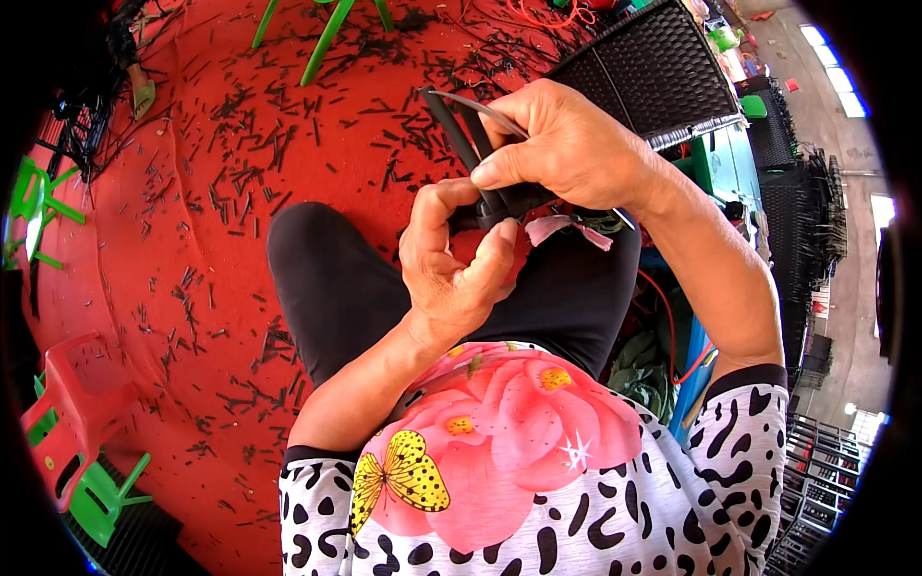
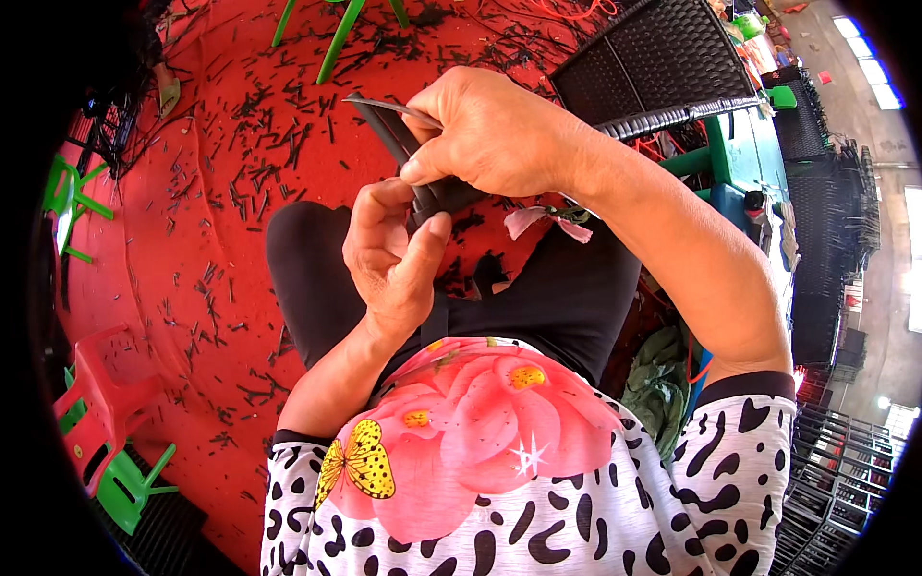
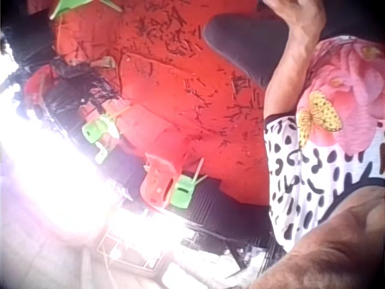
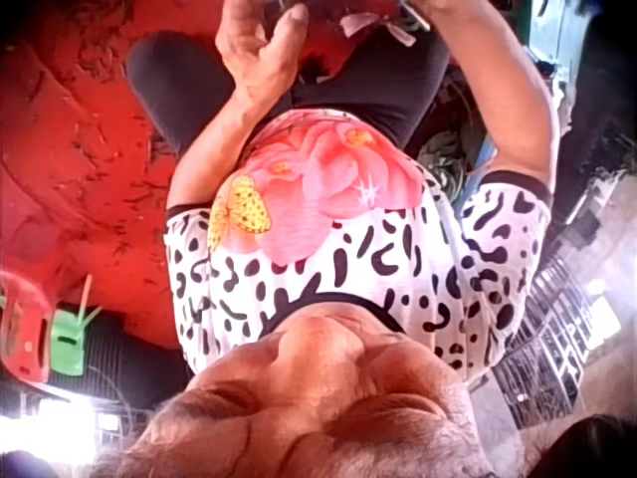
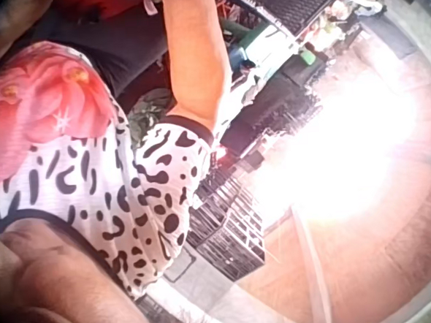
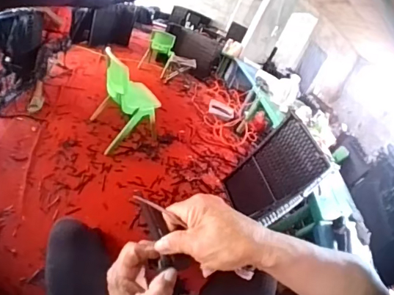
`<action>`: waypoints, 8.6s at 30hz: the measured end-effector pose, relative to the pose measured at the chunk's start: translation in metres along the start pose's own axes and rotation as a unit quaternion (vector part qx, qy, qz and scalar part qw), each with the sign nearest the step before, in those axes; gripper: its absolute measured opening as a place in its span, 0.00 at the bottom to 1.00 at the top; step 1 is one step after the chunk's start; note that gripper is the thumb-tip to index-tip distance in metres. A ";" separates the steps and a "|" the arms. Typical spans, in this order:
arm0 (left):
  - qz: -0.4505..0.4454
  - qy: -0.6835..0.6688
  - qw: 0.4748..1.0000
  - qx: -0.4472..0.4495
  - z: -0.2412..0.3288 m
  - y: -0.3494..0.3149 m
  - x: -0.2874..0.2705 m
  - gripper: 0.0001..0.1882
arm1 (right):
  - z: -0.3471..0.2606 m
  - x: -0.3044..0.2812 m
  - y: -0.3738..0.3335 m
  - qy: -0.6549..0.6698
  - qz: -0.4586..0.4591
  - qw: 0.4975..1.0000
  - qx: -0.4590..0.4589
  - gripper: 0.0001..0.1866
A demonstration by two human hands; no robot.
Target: The person sits on a red floor and weaves a black plastic strip into the frame of a wicker chair. They use a metal tool to push the strip through the weave and a pair of pliers to cut the strip to length. The person continues to weave the strip along the edge of the chair frame.
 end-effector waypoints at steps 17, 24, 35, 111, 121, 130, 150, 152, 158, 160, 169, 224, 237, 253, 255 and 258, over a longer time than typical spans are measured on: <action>-0.056 -0.019 0.998 -0.019 -0.003 -0.009 -0.003 0.22 | -0.001 0.002 -0.006 -0.054 -0.035 0.998 -0.010 0.17; -0.041 -0.023 0.999 -0.008 -0.012 -0.007 -0.008 0.19 | 0.004 0.002 -0.001 -0.028 -0.023 0.999 -0.027 0.17; -0.084 -0.029 0.991 -0.096 -0.006 0.003 -0.011 0.21 | 0.006 -0.006 -0.011 0.001 0.095 0.993 -0.071 0.17; -0.169 0.018 0.977 -0.126 0.029 -0.010 -0.001 0.14 | 0.002 0.013 -0.064 0.011 0.104 0.982 -0.159 0.08; -0.237 0.184 0.954 -0.018 0.043 -0.012 0.008 0.14 | -0.001 0.021 -0.082 -0.045 0.132 0.976 -0.167 0.08; -0.246 0.286 0.921 0.092 0.041 -0.034 0.028 0.21 | 0.022 0.032 -0.106 0.210 0.165 0.959 -0.094 0.06; -0.286 0.338 0.885 0.147 0.051 -0.042 0.036 0.23 | 0.023 0.025 -0.126 -0.003 0.118 0.989 -0.087 0.07; -0.308 0.343 0.876 0.145 0.053 -0.037 0.040 0.24 | 0.023 0.024 -0.124 -0.006 0.109 0.990 -0.086 0.07; -0.295 0.334 0.892 0.071 0.051 -0.032 0.033 0.22 | 0.019 0.024 -0.118 -0.047 0.092 0.990 -0.099 0.07; -0.320 0.326 0.887 0.059 0.048 -0.026 0.033 0.23 | 0.019 0.023 -0.116 -0.058 0.084 0.990 -0.101 0.07; -0.363 0.236 0.894 -0.113 0.039 -0.007 0.028 0.15 | 0.032 0.025 -0.106 0.120 0.056 0.991 0.007 0.06; -0.294 0.473 0.791 0.251 0.073 0.056 0.017 0.21 | 0.021 -0.027 -0.001 0.035 0.089 0.991 -0.088 0.06; -0.264 0.415 0.865 0.099 0.074 0.062 0.005 0.22 | 0.019 -0.020 -0.009 0.040 0.090 0.992 -0.077 0.05; -0.216 0.271 0.936 -0.059 0.054 0.053 -0.015 0.12 | 0.016 -0.020 -0.020 0.051 0.099 0.991 -0.072 0.05; -0.193 0.225 0.948 -0.119 0.053 0.055 -0.016 0.10 | 0.016 -0.020 -0.020 0.057 0.098 0.991 -0.076 0.05; -0.169 0.245 0.941 -0.162 0.047 0.060 -0.012 0.08 | 0.018 -0.019 -0.018 0.051 0.100 0.990 -0.091 0.06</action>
Point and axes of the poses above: each hand's wrist, its own y-axis towards the middle knuckle, its own x-axis out of the palm, z = x × y, the point moved 6 cm from there along y, towards the middle knuckle, and after that the axes turned 15 degrees about -y, right-handed, at the moved point
